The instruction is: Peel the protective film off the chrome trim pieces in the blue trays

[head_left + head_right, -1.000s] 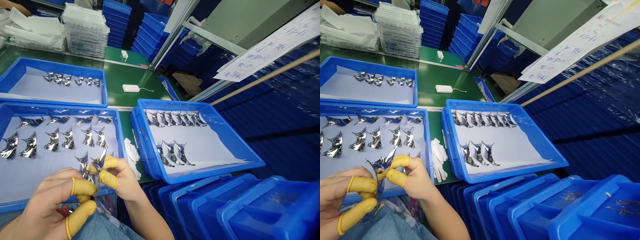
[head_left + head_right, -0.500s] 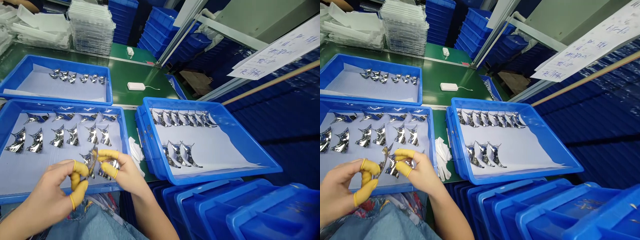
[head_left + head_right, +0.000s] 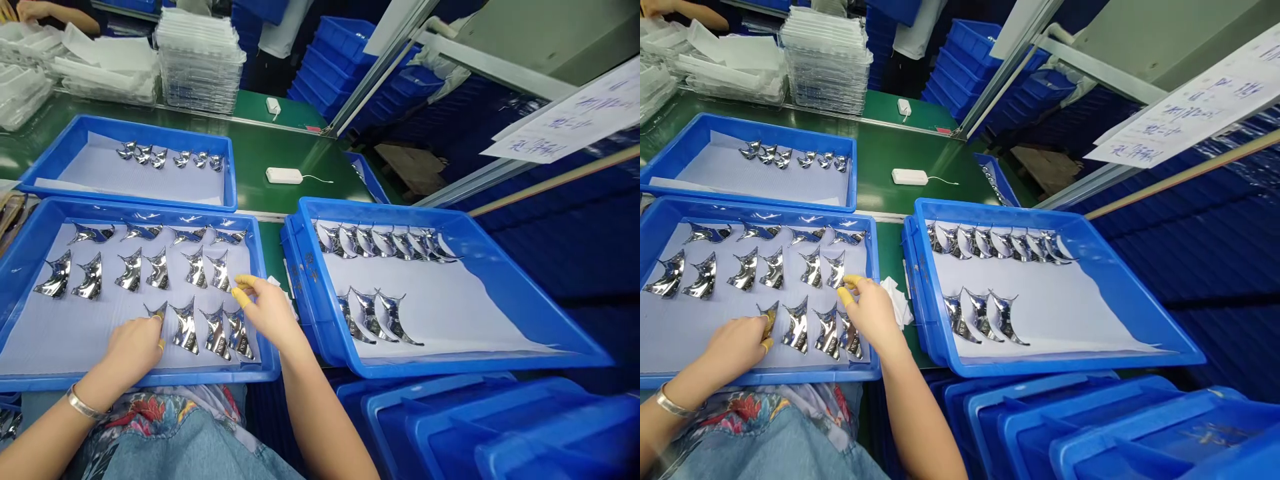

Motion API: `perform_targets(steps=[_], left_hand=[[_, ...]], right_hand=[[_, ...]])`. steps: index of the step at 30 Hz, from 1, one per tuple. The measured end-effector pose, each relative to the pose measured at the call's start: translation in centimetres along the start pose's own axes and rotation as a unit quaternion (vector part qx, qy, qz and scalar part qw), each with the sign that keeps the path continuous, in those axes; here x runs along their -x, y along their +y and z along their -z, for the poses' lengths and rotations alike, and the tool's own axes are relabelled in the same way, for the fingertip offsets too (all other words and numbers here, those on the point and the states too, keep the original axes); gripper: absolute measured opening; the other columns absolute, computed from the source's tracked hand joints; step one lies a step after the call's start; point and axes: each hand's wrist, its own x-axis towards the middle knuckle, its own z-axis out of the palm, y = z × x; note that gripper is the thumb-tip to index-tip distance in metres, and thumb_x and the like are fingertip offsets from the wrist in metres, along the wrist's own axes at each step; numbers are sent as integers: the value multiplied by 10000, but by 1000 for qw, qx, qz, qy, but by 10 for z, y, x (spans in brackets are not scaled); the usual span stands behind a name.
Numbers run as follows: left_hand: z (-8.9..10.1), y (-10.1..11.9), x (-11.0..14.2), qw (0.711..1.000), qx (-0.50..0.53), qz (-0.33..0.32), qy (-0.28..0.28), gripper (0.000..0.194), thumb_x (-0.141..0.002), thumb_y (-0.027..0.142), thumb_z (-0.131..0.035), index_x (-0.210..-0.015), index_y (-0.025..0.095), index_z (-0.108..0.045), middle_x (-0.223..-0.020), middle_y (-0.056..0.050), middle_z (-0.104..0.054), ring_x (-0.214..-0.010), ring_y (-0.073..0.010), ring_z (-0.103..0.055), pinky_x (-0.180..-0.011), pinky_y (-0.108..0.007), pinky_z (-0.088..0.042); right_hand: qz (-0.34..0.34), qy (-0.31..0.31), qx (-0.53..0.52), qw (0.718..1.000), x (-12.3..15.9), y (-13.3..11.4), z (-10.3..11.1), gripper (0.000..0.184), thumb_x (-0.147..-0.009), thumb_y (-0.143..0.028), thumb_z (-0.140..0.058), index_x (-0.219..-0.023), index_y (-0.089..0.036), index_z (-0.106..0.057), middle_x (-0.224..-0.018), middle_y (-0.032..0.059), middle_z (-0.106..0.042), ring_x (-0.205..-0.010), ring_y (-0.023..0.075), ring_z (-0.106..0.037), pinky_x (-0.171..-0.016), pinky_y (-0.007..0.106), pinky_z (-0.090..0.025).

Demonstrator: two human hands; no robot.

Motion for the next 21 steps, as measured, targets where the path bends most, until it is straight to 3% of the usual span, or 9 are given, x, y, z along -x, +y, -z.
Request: perform_targets(steps=[4,8,12,16,19,21], left_hand=[[7,2,3,1000,-14,-19,-13,264,-957,382,-581,-1022,139,-664,-934,-51,-705,-859,-198,-683,-823,-420,-553],[13,5,8,999,-5,-34,0,275,-957,380,-569,-1066,146,-666,-888,-47,-716,-832,-204,-691,-810,-420,-547],[13,3,11,998,23,-44,23,232,-927,297,-579,-1068,144,-682,-821,-58,-730,-783,-228,-699,-749,-411,-537],[12,-2,13,990,86,-84,69,272,-880,259,-531,-1041,134,-711,-799,-120,-756,-769,-327,-716,-690,-463,-535],[11,-2,16,968,159,-143,132,373,-852,305,-529,-1155,141,-672,-1014,-146,-760,-956,-331,-710,-818,-479,-557],[9,1,20,944,205,-186,180,500,-848,353,-535,-1300,143,-574,-1217,-157,-702,-1125,-310,-658,-932,-472,-543]], right_hand=[[-28,-65,121,990,-33,-10,-12,230,-919,-234,-613,-1079,-102,-712,-1028,174,-734,-1018,325,-675,-914,461,-499],[-47,-109,183,976,-64,-13,-36,324,-933,-378,-651,-1133,-123,-651,-1090,114,-692,-1034,264,-656,-929,473,-510],[-55,-123,179,975,-76,-6,-43,285,-949,-358,-644,-1127,-135,-636,-1120,84,-663,-1011,232,-651,-913,457,-530],[-46,-89,119,988,-64,-1,-24,237,-922,-211,-651,-1138,-116,-645,-1026,93,-701,-966,229,-671,-895,412,-533],[-15,-66,37,997,-35,-9,-8,356,-875,-64,-579,-1229,-93,-606,-914,84,-729,-871,197,-692,-838,318,-539],[15,-78,-22,997,-9,-17,-2,372,-868,-70,-565,-1234,-127,-596,-884,48,-725,-802,155,-689,-784,264,-546]])
